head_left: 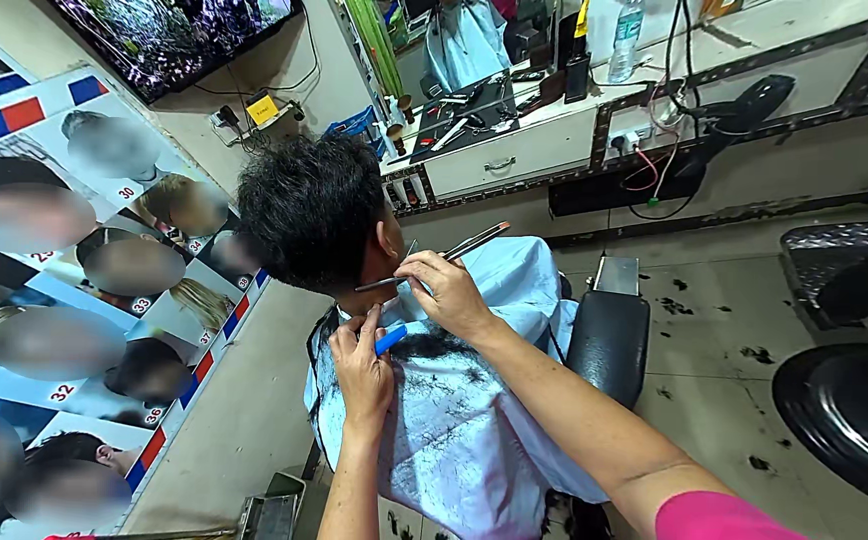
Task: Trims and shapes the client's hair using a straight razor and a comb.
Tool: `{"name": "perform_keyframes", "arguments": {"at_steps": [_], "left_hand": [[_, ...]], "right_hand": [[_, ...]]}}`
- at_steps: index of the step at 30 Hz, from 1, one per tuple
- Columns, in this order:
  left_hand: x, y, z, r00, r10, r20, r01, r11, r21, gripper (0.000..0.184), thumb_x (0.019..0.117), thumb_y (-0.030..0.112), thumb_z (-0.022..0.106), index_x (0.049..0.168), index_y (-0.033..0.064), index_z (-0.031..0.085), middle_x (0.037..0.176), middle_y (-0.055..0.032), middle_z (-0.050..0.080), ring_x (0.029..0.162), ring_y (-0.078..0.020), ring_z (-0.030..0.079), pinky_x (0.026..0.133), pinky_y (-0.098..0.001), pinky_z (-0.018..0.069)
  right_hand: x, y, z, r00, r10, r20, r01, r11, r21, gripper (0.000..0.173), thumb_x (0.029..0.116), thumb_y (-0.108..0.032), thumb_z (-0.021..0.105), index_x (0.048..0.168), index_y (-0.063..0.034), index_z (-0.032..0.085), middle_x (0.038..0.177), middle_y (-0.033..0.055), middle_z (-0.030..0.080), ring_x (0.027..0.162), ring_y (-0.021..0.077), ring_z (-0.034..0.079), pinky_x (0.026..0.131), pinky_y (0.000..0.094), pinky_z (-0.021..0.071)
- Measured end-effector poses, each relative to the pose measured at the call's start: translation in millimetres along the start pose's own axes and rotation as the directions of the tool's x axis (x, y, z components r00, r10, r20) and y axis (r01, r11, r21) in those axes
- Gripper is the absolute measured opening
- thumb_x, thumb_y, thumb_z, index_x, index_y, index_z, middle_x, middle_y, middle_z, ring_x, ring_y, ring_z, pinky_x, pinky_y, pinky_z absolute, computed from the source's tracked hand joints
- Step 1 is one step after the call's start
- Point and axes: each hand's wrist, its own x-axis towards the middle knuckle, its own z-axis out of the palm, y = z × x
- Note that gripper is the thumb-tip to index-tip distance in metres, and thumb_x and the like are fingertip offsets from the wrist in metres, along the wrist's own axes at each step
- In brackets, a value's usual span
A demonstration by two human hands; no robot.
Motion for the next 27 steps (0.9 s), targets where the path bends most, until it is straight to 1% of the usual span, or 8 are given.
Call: {"name": "perform_keyframes", "arguments": {"at_steps": [4,6,8,13,17,21,25,27], "left_hand": [[-0.9,-1.4,-0.1,1.000,-0.002,-0.001,0.002,1.000,-0.008,0.037,0.1054,0.027,0.047,0.131,0.0162,0.072,0.115,-0.0150,0.066,0.110,-0.0298,0.058,0.099,-0.0430,0.0454],[-1.2,-1.2,-0.1,1.000,-0.004,0.002,0.004,1.000,-0.011,0.037,0.1056,0.027,0.047,0.131,0.0165,0.072,0.116,-0.0151,0.066,0.110,-0.0302,0.058,0.099,-0.0435,0.0455],[-1.2,-1.0,0.0,1.000,-0.002,0.002,0.002,1.000,-0.012,0.037,0.1057,0.028,0.047,0.132,0.0163,0.072,0.116,-0.0158,0.065,0.109,-0.0308,0.059,0.098,-0.0446,0.0463],[-2.2,-2.0,-0.3,1.000,-0.002,0.005,0.002,1.000,-0.019,0.037,0.1056,0.027,0.048,0.132,0.0171,0.071,0.116,-0.0150,0.065,0.111,-0.0295,0.058,0.099,-0.0437,0.0459],[-2.3,-1.1,-0.1,1.000,-0.001,0.001,0.001,1.000,-0.017,0.037,0.1058,0.027,0.047,0.132,0.0169,0.072,0.116,-0.0151,0.065,0.111,-0.0297,0.059,0.099,-0.0439,0.0459],[-2.7,-1.1,-0.3,1.000,-0.001,-0.004,0.001,1.000,-0.022,0.037,0.1054,0.026,0.047,0.132,0.0173,0.071,0.115,-0.0146,0.065,0.111,-0.0299,0.058,0.099,-0.0431,0.0461],[-2.8,-1.0,0.2,1.000,-0.001,-0.005,0.001,1.000,-0.020,0.036,0.1054,0.026,0.048,0.131,0.0171,0.072,0.116,-0.0143,0.065,0.111,-0.0291,0.058,0.100,-0.0427,0.0455],[-2.6,-0.7,-0.3,1.000,0.000,-0.001,0.000,1.000,-0.024,0.036,0.1051,0.026,0.048,0.131,0.0163,0.072,0.116,-0.0146,0.066,0.112,-0.0296,0.058,0.099,-0.0428,0.0456]], "right_hand": [[2.0,-0.9,-2.1,0.998,0.041,-0.051,-0.041,0.999,0.005,0.022,0.0997,-0.010,0.059,0.113,-0.0161,0.076,0.120,0.0011,0.070,0.108,0.0166,0.066,0.088,0.0464,0.0522],[-0.4,-1.5,-0.2,0.999,0.034,-0.017,-0.034,0.999,-0.003,0.022,0.0993,-0.010,0.059,0.113,-0.0164,0.075,0.120,0.0014,0.070,0.108,0.0172,0.066,0.090,0.0473,0.0517],[-2.3,-1.0,0.2,1.000,0.011,0.029,-0.011,1.000,-0.010,0.022,0.0986,-0.011,0.060,0.113,-0.0170,0.075,0.120,0.0011,0.070,0.108,0.0169,0.067,0.089,0.0474,0.0528],[-0.7,-1.2,-0.5,0.999,0.040,-0.018,-0.040,0.999,0.007,0.022,0.0998,-0.011,0.058,0.113,-0.0162,0.075,0.120,0.0015,0.070,0.106,0.0165,0.067,0.087,0.0466,0.0536],[-5.2,-1.2,2.7,0.997,0.001,0.076,-0.001,1.000,-0.003,0.022,0.0988,-0.013,0.060,0.113,-0.0173,0.076,0.121,0.0015,0.069,0.107,0.0171,0.067,0.087,0.0480,0.0531],[-3.0,-1.5,0.8,0.999,0.038,0.031,-0.038,0.999,0.007,0.023,0.0993,-0.011,0.059,0.114,-0.0173,0.076,0.122,0.0007,0.069,0.107,0.0166,0.067,0.088,0.0473,0.0528],[-6.6,-2.8,3.0,0.996,0.004,0.093,-0.003,1.000,-0.011,0.022,0.0979,-0.012,0.060,0.113,-0.0160,0.076,0.121,0.0024,0.069,0.107,0.0179,0.067,0.086,0.0478,0.0532],[-6.3,-2.8,1.5,0.996,0.010,0.090,-0.010,1.000,-0.002,0.022,0.0984,-0.012,0.059,0.114,-0.0160,0.075,0.122,0.0017,0.069,0.107,0.0173,0.067,0.086,0.0473,0.0530]]}}
